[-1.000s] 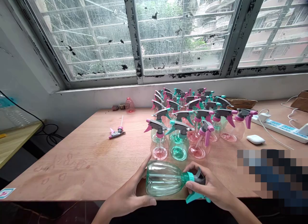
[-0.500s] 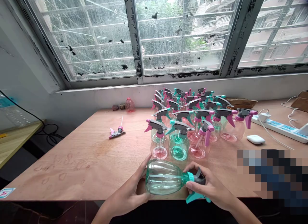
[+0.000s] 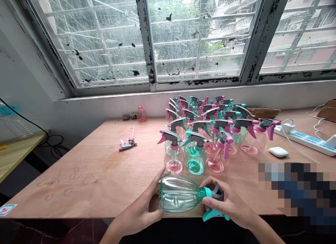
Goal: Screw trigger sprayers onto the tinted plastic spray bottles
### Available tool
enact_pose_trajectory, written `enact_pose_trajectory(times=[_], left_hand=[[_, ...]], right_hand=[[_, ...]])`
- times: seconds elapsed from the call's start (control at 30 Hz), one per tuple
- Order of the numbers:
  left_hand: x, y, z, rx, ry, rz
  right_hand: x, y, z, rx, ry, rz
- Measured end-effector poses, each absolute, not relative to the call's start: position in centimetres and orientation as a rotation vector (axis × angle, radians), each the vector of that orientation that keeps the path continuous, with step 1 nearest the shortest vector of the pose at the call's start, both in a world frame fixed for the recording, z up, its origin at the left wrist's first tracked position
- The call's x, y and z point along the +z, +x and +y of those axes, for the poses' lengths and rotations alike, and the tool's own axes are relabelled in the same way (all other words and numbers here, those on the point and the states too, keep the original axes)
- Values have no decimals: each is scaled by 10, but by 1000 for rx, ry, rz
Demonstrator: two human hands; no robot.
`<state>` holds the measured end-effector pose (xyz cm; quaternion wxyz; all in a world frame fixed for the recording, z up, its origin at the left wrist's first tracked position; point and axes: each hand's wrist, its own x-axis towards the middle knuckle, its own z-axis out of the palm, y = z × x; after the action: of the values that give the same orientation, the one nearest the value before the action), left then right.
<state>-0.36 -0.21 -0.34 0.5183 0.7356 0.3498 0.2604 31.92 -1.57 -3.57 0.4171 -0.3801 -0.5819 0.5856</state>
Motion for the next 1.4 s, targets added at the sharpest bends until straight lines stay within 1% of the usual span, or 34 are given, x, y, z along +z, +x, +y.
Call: enact_pose_trajectory(times=[0.37, 0.63, 0.93, 1.13, 1.4], left_hand=[[-5, -7, 0, 573, 1755, 856], [-7, -3, -2, 636, 1738, 805], [-7, -6, -1, 582, 1755, 837], [-6, -5, -2, 626, 1765, 817], [-7, -6, -1, 593, 1756, 868]], right_hand=[[-37, 319, -16, 1482, -944, -1442], [-36, 320, -15, 1485, -926, -1475], [-36, 320, -15, 1496, -900, -1463], [-35, 320, -16, 1501, -890, -1458], [-36, 320, -16, 1488, -904, -1461]])
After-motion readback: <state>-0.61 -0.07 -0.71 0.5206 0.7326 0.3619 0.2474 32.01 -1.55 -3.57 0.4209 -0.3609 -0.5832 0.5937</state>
